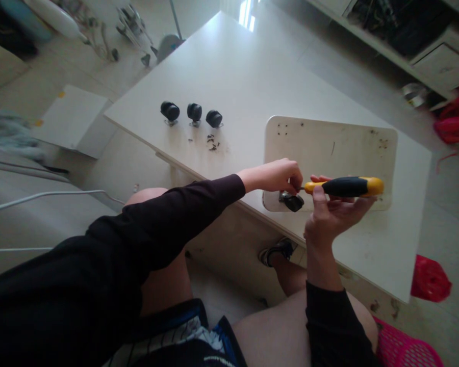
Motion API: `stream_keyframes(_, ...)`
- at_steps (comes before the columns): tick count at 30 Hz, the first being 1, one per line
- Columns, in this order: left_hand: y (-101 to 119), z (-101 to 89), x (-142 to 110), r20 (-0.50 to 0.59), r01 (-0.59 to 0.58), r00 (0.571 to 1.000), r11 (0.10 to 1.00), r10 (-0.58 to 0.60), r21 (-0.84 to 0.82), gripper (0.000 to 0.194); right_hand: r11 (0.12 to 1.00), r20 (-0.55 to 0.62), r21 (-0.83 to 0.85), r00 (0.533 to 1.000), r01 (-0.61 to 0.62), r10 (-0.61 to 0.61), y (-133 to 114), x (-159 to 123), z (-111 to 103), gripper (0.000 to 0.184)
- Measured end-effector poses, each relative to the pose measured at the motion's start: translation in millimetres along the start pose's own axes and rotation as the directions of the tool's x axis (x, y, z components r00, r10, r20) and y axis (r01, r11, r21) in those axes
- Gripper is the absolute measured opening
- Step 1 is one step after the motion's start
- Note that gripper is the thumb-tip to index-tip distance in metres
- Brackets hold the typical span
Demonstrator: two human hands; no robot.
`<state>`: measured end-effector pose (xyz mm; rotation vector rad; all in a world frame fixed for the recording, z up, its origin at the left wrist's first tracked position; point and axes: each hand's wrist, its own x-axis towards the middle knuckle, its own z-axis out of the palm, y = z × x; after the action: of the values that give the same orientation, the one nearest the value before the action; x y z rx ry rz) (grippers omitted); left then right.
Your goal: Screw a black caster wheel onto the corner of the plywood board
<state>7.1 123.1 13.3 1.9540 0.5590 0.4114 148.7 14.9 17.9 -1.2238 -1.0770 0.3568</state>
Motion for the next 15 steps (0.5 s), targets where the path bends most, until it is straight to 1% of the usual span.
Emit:
stream_keyframes(3,-1.6,0.8,0.8,-0.057,0.005,0.998,1.000,-0.003,0.028,0.007,0.999,0.014,-0.037,1.000,0.007,-0.006,-2.6,-0.5,1.1,0.061)
stream_keyframes(5,-1.6,1.1,0.5,-0.079,-0.011,0.997,0.999,0.015,0.046,0.006,0.999,0.009,-0.033,1.000,0.028,-0.027,-5.2,0.1,2.2,0.056)
stream_keyframes(6,-1.4,0.5,0.0,-0.098,-0.020,0.995,0.998,0.026,0.061,0.008,0.999,0.001,-0.024,0.999,0.049,-0.049,-6.1,1.3,2.4,0.055)
stream_keyframes(8,-1.1,-2.1,-1.7,-0.179,-0.019,0.983,0.992,0.041,0.121,0.019,0.994,-0.037,-0.016,0.994,0.106,-0.106,-6.0,6.0,1.1,0.056)
stream_keyframes(10,-1.5,-4.6,-4.4,-0.268,0.030,0.963,0.978,0.027,0.207,0.029,0.987,-0.108,-0.030,0.982,0.155,-0.158,-3.6,13.9,-3.1,0.057)
stream_keyframes(11,-2.1,-5.0,-5.8,-0.285,0.068,0.958,0.967,0.006,0.246,0.030,0.985,-0.146,-0.043,0.974,0.169,-0.173,-2.0,18.5,-6.0,0.057)
stream_keyframes(12,-2.9,-4.3,-7.3,-0.273,0.104,0.962,0.955,-0.025,0.278,0.028,0.983,-0.180,-0.058,0.967,0.174,-0.182,-0.4,23.2,-9.3,0.057)
stream_keyframes(14,-4.7,0.8,-9.7,-0.188,0.147,0.978,0.933,-0.087,0.329,0.025,0.982,-0.228,-0.081,0.955,0.173,-0.188,2.2,31.4,-15.6,0.056)
stream_keyframes(15,-5.8,5.0,-10.4,-0.138,0.149,0.985,0.925,-0.106,0.349,0.025,0.981,-0.244,-0.082,0.951,0.174,-0.189,3.0,34.5,-18.2,0.055)
